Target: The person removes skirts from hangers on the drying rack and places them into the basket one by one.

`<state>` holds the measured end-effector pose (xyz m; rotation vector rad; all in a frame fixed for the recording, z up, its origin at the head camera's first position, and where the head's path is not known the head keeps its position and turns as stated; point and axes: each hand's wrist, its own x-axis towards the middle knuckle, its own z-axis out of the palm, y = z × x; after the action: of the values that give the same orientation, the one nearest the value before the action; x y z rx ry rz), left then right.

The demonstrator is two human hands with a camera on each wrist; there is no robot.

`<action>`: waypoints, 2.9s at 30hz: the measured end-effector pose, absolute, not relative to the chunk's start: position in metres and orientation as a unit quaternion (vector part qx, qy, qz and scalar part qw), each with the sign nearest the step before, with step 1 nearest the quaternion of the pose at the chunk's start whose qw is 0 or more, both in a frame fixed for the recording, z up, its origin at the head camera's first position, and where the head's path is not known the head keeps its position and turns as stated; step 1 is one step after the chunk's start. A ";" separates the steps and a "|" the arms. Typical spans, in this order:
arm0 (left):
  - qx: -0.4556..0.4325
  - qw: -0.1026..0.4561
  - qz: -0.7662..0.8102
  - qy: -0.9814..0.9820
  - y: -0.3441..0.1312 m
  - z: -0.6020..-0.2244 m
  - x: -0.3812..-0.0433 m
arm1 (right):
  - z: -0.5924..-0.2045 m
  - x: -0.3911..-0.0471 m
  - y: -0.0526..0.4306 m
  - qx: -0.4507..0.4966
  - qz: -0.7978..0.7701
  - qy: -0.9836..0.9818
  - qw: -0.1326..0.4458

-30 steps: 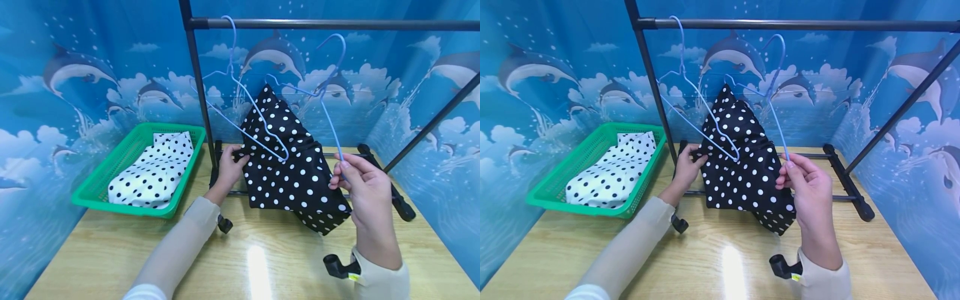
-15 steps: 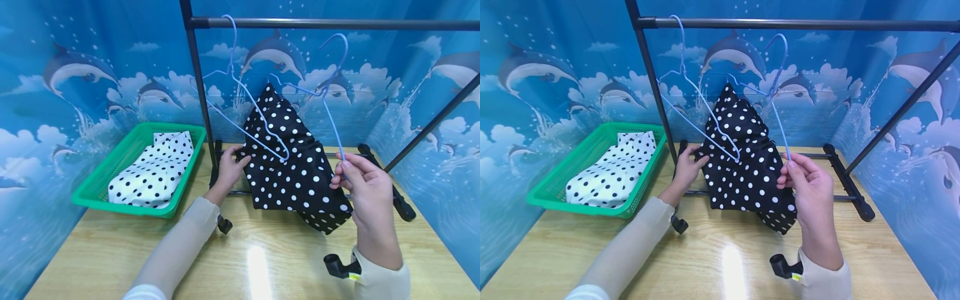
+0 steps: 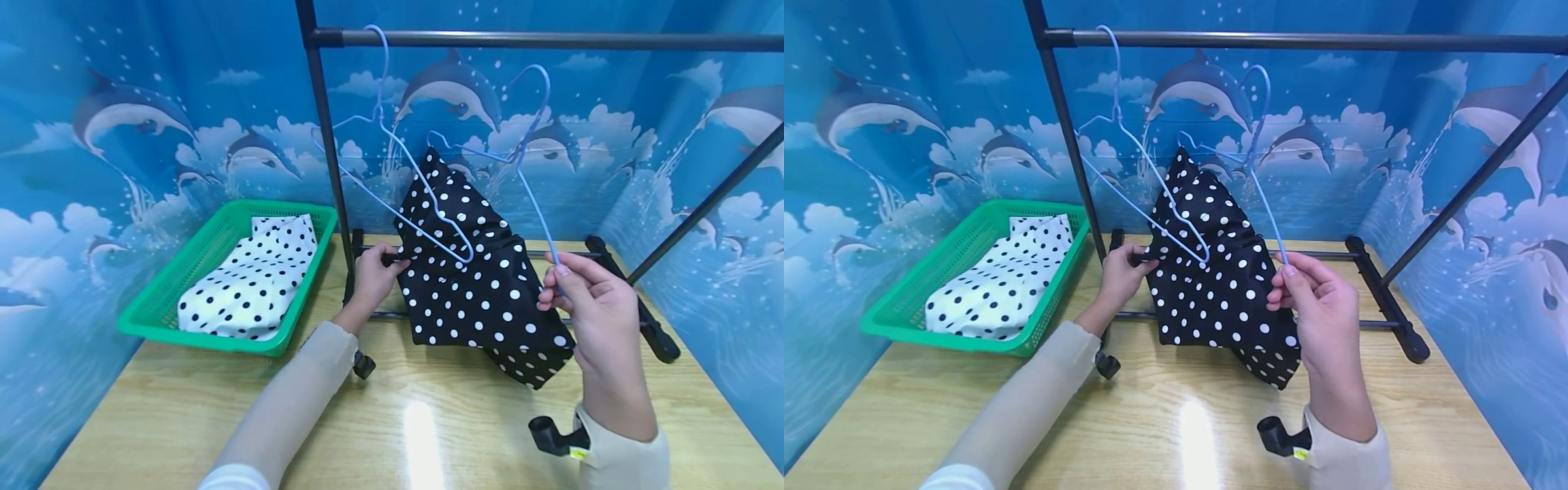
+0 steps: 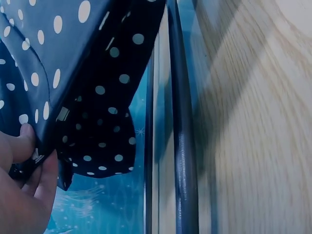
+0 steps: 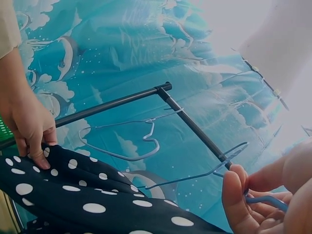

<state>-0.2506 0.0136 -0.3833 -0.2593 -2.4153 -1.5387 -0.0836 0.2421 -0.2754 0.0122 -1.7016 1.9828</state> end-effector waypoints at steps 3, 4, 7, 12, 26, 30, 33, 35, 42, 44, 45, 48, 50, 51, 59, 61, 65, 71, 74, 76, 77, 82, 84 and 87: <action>-0.103 0.149 -0.523 -0.833 0.014 -0.382 -0.250 | -0.276 -0.084 0.242 0.003 0.733 -0.627 0.264; -0.107 0.153 -0.522 -0.832 0.014 -0.381 -0.250 | -0.276 -0.084 0.242 0.003 0.735 -0.623 0.266; -0.115 0.164 -0.525 -0.827 0.014 -0.380 -0.250 | -0.277 -0.085 0.241 0.006 0.739 -0.618 0.268; -0.113 0.181 -0.515 -0.831 0.014 -0.380 -0.250 | -0.277 -0.086 0.239 -0.001 0.733 -0.625 0.268; -0.128 0.217 -0.493 -0.833 0.015 -0.383 -0.249 | -0.276 -0.085 0.242 -0.002 0.732 -0.626 0.268; -0.140 0.232 -0.488 -0.829 0.015 -0.383 -0.248 | -0.276 -0.085 0.242 0.004 0.734 -0.624 0.268; -0.144 0.234 -0.481 -0.832 0.015 -0.383 -0.248 | -0.277 -0.085 0.243 0.010 0.734 -0.628 0.259; -0.146 0.233 -0.480 -0.833 0.015 -0.383 -0.248 | -0.277 -0.085 0.244 0.015 0.738 -0.629 0.244; -0.156 0.229 -0.471 -0.837 0.013 -0.384 -0.250 | -0.279 -0.090 0.249 0.014 0.752 -0.627 0.202; -0.155 0.229 -0.467 -0.840 0.012 -0.384 -0.250 | -0.279 -0.091 0.250 0.010 0.749 -0.632 0.198; -0.156 0.228 -0.465 -0.841 0.012 -0.384 -0.250 | -0.280 -0.092 0.250 0.008 0.748 -0.634 0.197; -0.157 0.223 -0.459 -0.846 0.011 -0.384 -0.249 | -0.280 -0.092 0.251 0.003 0.745 -0.638 0.194; -0.156 0.217 -0.455 -0.849 0.010 -0.383 -0.249 | -0.280 -0.093 0.251 0.002 0.743 -0.641 0.192; -0.156 0.214 -0.452 -0.852 0.010 -0.382 -0.249 | -0.281 -0.093 0.251 0.002 0.741 -0.644 0.190; -0.159 0.210 -0.429 -0.864 0.007 -0.379 -0.249 | -0.284 -0.096 0.254 0.009 0.745 -0.645 0.172; -0.164 0.213 -0.423 -0.866 0.007 -0.378 -0.249 | -0.284 -0.096 0.256 0.011 0.753 -0.636 0.167; -0.171 0.220 -0.411 -0.868 0.005 -0.379 -0.250 | -0.285 -0.097 0.262 0.019 0.778 -0.610 0.148; -0.177 0.220 -0.400 -0.872 -0.001 -0.377 -0.248 | -0.286 -0.099 0.272 0.040 0.822 -0.559 0.099; -0.184 0.219 -0.396 -0.873 -0.003 -0.375 -0.247 | -0.287 -0.100 0.278 0.047 0.839 -0.536 0.080; -0.185 0.214 -0.395 -0.874 -0.004 -0.373 -0.247 | -0.287 -0.101 0.280 0.051 0.845 -0.527 0.074; -0.184 0.212 -0.395 -0.875 -0.005 -0.372 -0.247 | -0.288 -0.102 0.281 0.052 0.848 -0.523 0.071; -0.183 0.201 -0.392 -0.879 -0.010 -0.370 -0.244 | -0.290 -0.103 0.284 0.060 0.857 -0.508 0.060; -0.187 0.198 -0.394 -0.878 -0.013 -0.369 -0.243 | -0.290 -0.103 0.286 0.067 0.864 -0.497 0.053; -0.195 0.199 -0.400 -0.873 -0.017 -0.368 -0.242 | -0.291 -0.104 0.289 0.078 0.878 -0.472 0.037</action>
<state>-0.2423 -0.0170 -0.3682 -0.5464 -2.4426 -1.1181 -0.1039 0.2889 -0.2915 0.2392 -1.4484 2.6945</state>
